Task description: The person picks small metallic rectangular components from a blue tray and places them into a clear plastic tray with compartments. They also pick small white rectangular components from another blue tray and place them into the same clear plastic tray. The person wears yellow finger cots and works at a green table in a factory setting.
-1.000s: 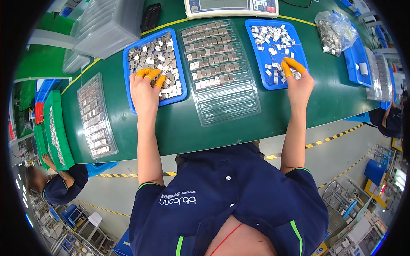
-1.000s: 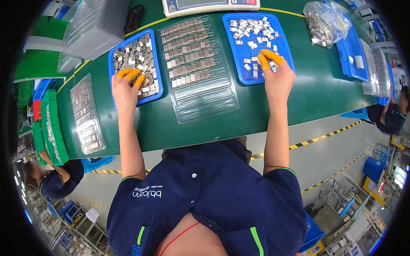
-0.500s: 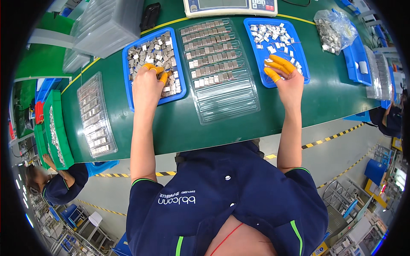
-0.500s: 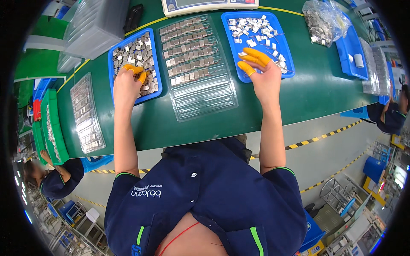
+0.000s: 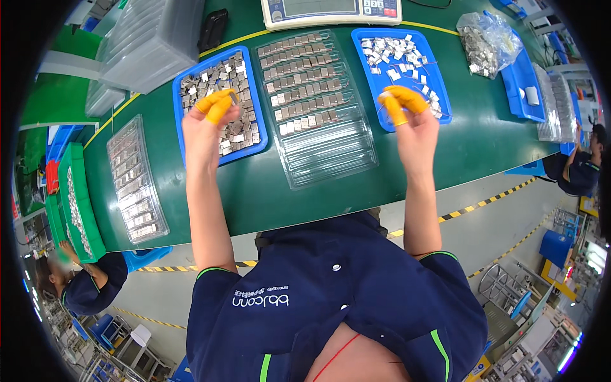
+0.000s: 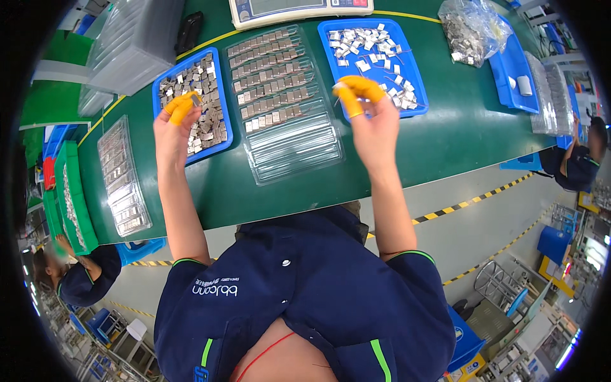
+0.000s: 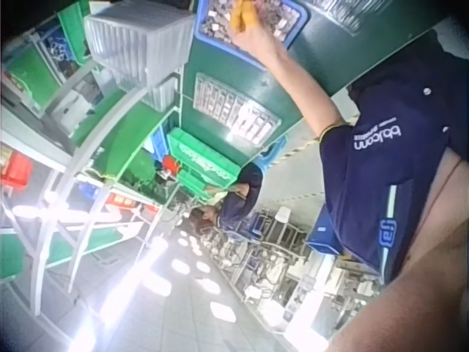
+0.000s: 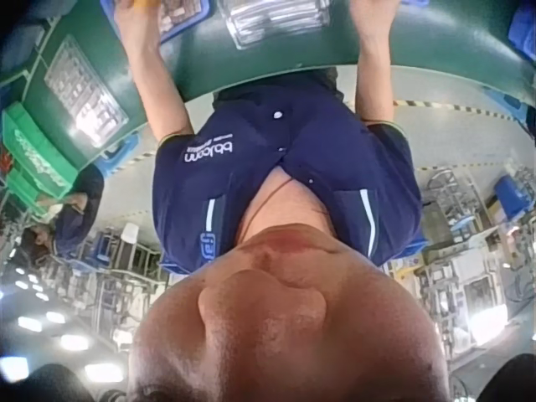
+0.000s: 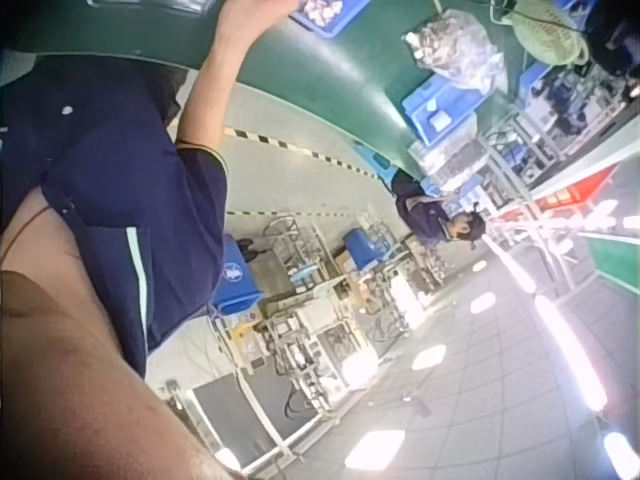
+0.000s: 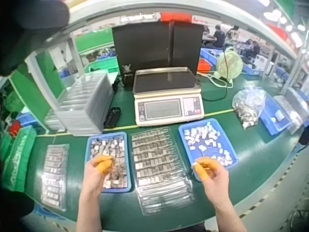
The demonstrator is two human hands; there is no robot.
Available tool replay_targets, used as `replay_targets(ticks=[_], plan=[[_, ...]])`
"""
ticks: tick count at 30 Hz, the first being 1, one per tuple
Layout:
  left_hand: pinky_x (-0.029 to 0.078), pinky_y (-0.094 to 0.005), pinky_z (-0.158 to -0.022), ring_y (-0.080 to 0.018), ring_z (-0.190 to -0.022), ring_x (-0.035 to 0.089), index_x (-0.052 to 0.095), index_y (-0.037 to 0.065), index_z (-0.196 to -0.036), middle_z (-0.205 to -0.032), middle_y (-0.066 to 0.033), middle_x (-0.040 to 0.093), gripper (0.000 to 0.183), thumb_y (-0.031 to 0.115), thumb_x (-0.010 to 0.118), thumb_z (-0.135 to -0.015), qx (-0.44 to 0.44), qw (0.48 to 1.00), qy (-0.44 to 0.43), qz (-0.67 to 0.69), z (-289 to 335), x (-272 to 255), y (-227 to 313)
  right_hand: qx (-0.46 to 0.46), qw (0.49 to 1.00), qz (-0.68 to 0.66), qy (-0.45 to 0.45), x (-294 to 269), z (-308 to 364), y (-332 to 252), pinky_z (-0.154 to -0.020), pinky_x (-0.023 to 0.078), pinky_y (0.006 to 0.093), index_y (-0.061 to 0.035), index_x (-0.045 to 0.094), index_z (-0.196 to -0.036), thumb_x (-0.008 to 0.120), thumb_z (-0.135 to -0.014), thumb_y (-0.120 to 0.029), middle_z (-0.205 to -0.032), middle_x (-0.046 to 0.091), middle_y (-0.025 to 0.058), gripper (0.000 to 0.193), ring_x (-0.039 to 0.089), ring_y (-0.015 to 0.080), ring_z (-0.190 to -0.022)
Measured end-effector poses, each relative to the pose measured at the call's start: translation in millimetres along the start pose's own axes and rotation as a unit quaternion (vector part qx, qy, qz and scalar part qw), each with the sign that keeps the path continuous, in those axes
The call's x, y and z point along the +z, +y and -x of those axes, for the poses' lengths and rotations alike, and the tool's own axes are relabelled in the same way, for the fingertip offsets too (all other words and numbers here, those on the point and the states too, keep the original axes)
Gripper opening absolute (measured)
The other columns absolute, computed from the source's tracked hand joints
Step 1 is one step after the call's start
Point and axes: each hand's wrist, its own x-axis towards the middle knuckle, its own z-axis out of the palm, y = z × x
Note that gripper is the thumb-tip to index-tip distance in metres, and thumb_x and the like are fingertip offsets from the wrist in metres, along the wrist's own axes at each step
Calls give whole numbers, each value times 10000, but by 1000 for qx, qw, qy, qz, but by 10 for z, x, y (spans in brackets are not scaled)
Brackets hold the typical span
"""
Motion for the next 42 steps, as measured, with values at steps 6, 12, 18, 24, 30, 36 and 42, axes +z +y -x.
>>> replay_targets(ticks=[6, 12, 18, 24, 30, 36, 42], plan=[[558, -242, -715, -179, -797, 648, 565, -44, -1094, -947, -131, 637, 289, 136, 589, -869, -168, 929, -169, 284, 393, 413, -303, 24, 993, -8, -117, 488, 302, -240, -734, 463, 255, -55, 642, -1034, 624, -806, -14, -939, 647, 77, 233, 597, 151, -806], [554, -262, -744, -200, -827, 659, 597, -52, -1079, -926, -145, 654, 278, 81, 622, -837, -126, 968, -145, 163, 606, 582, -304, -85, 966, 131, -207, 522, 351, -250, -753, 472, 335, -48, 633, -1025, 586, -752, 69, -927, 602, 137, 301, 584, 302, -869], [544, -287, -779, -235, -866, 656, 609, -48, -1040, -958, -148, 651, 255, -2, 649, -792, -61, 983, -105, 140, 624, 661, -328, -60, 981, 125, -136, 509, 355, -216, -753, 488, 290, -42, 641, -1001, 637, -765, 24, -962, 644, 98, 246, 623, 231, -854], [546, -287, -775, -244, -879, 655, 612, -44, -1022, -969, -146, 649, 231, -10, 642, -795, -76, 978, -113, 156, 675, 697, -309, 48, 991, 24, -123, 501, 362, -247, -763, 483, 245, -18, 654, -997, 664, -772, -2, -929, 672, 60, 226, 619, 123, -811], [546, -283, -766, -235, -858, 658, 628, -57, -1013, -944, -151, 655, 241, -9, 664, -780, -114, 973, -109, 171, 713, 672, -299, 65, 984, 50, -157, 430, 337, -266, -753, 483, 241, -28, 678, -978, 671, -768, -8, -894, 683, 54, 210, 616, 116, -786], [540, -277, -753, -206, -827, 662, 646, -54, -988, -888, -143, 669, 234, 0, 684, -763, -67, 984, -143, 79, 741, 685, -252, 156, 953, -39, -255, 308, 242, -340, -733, 483, 226, -13, 666, -1008, 693, -747, -11, -870, 676, 60, 262, 608, 94, -776], [538, -260, -684, -193, -723, 662, 647, -49, -938, -827, -137, 669, 218, 55, 705, -756, -151, 948, -232, 155, 764, 698, -198, 283, 896, -192, -283, 248, 283, -261, -733, 494, 222, 23, 649, -1004, 715, -736, -18, -883, 657, 68, 278, 615, 111, -804]])
